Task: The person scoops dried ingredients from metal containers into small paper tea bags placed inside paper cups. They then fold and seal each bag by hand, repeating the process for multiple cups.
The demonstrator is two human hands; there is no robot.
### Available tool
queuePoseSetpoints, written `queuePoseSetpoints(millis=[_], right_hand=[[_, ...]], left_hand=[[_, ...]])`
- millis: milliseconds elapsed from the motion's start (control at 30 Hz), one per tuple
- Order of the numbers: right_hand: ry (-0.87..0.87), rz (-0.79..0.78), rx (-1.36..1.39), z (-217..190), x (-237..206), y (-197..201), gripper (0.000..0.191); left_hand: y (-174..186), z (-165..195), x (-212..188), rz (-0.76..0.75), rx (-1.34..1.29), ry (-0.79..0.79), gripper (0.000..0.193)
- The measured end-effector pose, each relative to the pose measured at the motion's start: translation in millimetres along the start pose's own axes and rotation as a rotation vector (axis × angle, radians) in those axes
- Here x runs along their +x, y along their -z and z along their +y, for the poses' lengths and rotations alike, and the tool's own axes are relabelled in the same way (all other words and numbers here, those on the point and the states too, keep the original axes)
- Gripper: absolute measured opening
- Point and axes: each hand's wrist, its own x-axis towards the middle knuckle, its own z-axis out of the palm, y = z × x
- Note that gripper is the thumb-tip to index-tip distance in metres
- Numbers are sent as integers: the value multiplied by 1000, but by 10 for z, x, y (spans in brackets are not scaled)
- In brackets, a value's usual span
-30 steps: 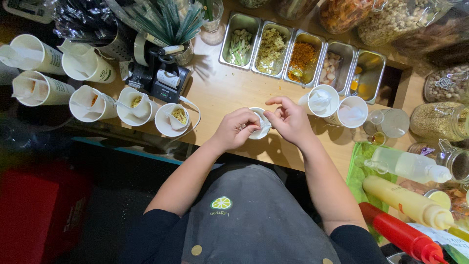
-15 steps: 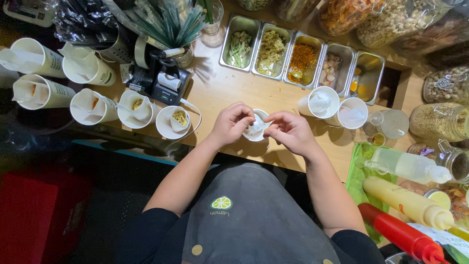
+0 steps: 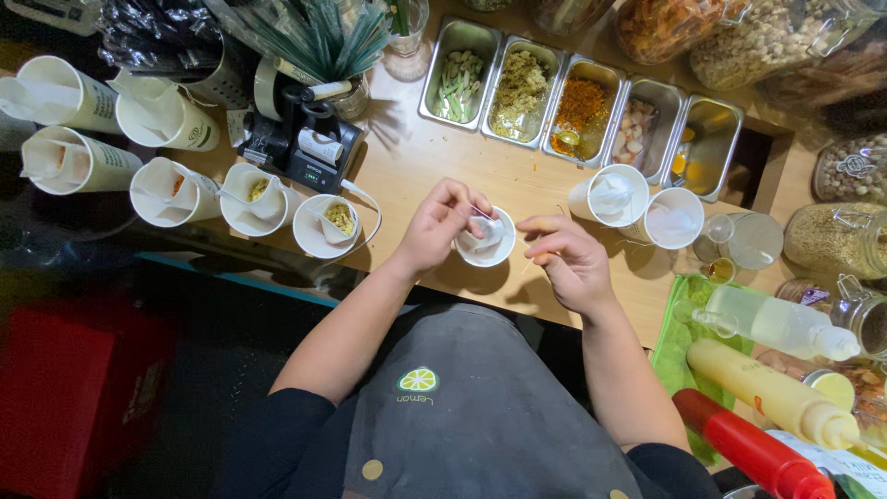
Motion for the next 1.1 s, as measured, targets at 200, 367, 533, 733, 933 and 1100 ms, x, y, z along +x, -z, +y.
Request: queuePoseSetpoints(millis=[200, 367, 533, 733, 933, 1100], right_hand=[[-530, -114, -512, 74, -259, 202, 5], [-160, -407, -598, -162, -150, 164, 3], [40, -221, -851, -473, 225, -144, 69], [-77, -391, -1014, -299, 542, -508, 85], [-304, -259, -1148, -371, 41, -11, 79], [-426, -61, -1294, -482, -335, 303, 87]], left_hand=[[279, 121, -33, 91, 480, -182, 5], [-21, 114, -528, -122, 782, 122, 12], [-173, 414, -882, -493, 804, 171, 22], [-29, 971, -1128, -191, 1212, 21, 30], [470, 1531, -1172, 227, 1585, -251, 84], [611, 1453, -969, 128, 1640, -182, 99]])
